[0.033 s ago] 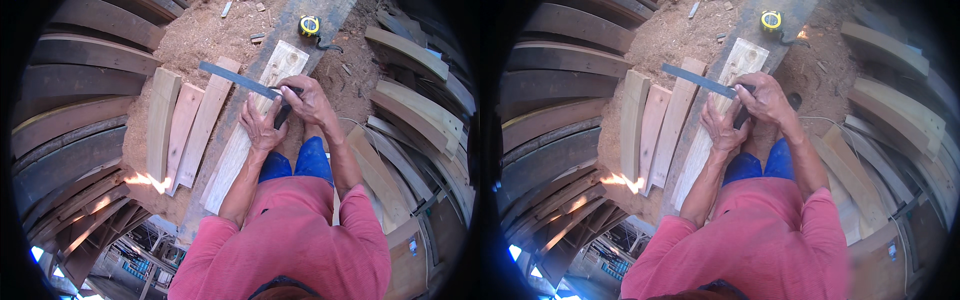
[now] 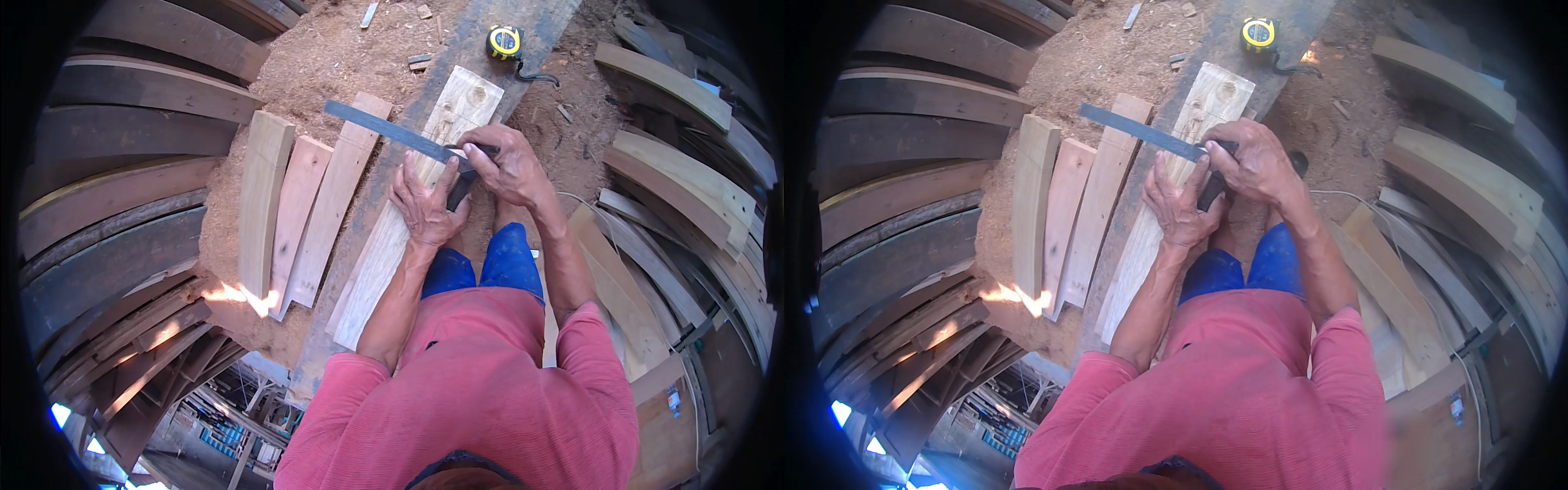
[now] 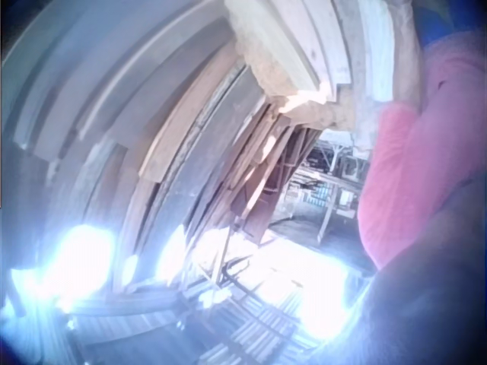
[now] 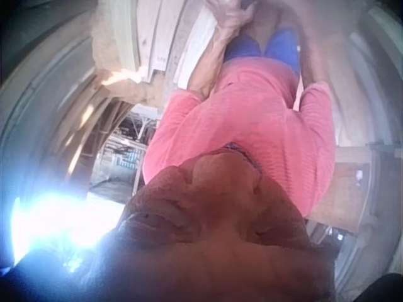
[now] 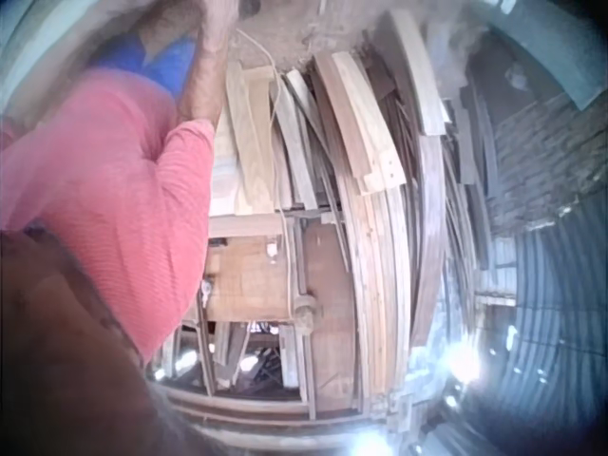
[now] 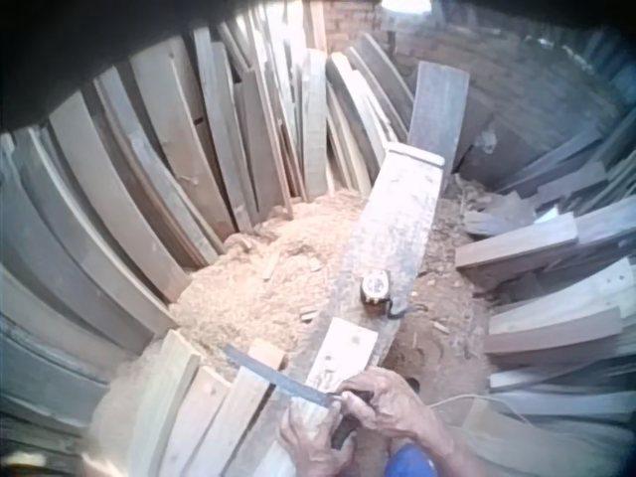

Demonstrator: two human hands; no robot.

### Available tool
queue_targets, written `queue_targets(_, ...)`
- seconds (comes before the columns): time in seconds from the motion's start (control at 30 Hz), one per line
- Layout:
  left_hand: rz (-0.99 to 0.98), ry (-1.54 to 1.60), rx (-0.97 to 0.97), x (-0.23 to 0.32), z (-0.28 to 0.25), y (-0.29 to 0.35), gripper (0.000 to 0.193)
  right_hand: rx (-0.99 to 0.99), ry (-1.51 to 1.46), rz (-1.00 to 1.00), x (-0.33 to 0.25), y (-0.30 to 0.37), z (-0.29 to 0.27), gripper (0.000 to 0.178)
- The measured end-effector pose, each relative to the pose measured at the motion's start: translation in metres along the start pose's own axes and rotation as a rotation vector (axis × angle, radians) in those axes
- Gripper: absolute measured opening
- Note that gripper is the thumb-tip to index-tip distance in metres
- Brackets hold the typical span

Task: The person measures and marks several wooden planks on a workbench using a tape measure, a try square, and a pencil. They repeatedly position the square, draw lines, and reposition the planks to mark multiple pieces.

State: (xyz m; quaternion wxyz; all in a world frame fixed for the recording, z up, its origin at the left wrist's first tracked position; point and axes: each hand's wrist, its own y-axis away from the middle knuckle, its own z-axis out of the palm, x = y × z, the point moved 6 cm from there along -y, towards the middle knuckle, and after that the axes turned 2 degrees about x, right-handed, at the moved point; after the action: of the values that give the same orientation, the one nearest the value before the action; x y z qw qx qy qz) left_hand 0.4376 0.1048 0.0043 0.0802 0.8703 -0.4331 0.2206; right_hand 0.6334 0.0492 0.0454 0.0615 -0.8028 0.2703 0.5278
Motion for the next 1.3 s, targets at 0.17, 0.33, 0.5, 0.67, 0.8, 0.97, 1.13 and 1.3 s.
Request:
queue_targets(0.17, 0.007, -0.007, 0.0, -0.002, 0.004, -0.007, 0.087, -0.059, 0.2, 0.082, -0.003, 0.015, -0.029, 0.024)
queue_targets(0.33, -0.005, 0.0, 0.01, -0.003, 0.005, -0.007, 0.087, 0.094, -0.07, -0.018, -0.002, 0.007, -0.008, 0.023)
queue_targets(0.5, -0.023, -0.009, 0.006, -0.003, 0.004, -0.008, 0.088, 0.083, -0.142, -0.03, 0.005, -0.012, 0.034, 0.026)
queue_targets(0.67, -0.02, -0.009, -0.019, -0.002, 0.003, -0.008, 0.088, 0.031, -0.06, -0.014, 0.001, -0.016, 0.019, 0.027)
queue_targets(0.8, -0.011, 0.021, 0.004, -0.001, 0.002, -0.008, 0.088, -0.068, 0.174, 0.049, 0.002, 0.009, -0.02, 0.025)
queue_targets(0.97, 0.003, -0.005, 0.0, -0.002, 0.003, -0.007, 0.087, -0.266, 0.557, 0.201, 0.035, 0.035, -0.009, 0.023)
queue_targets(1.13, 0.054, -0.044, 0.028, 0.0, 0.003, -0.007, 0.089, 0.029, 0.358, 0.241, 0.049, 0.073, 0.024, 0.027)
queue_targets(1.3, 0.065, -0.058, 0.038, 0.0, 0.005, -0.007, 0.087, 0.155, -0.029, 0.381, 0.063, 0.082, 0.05, 0.03)
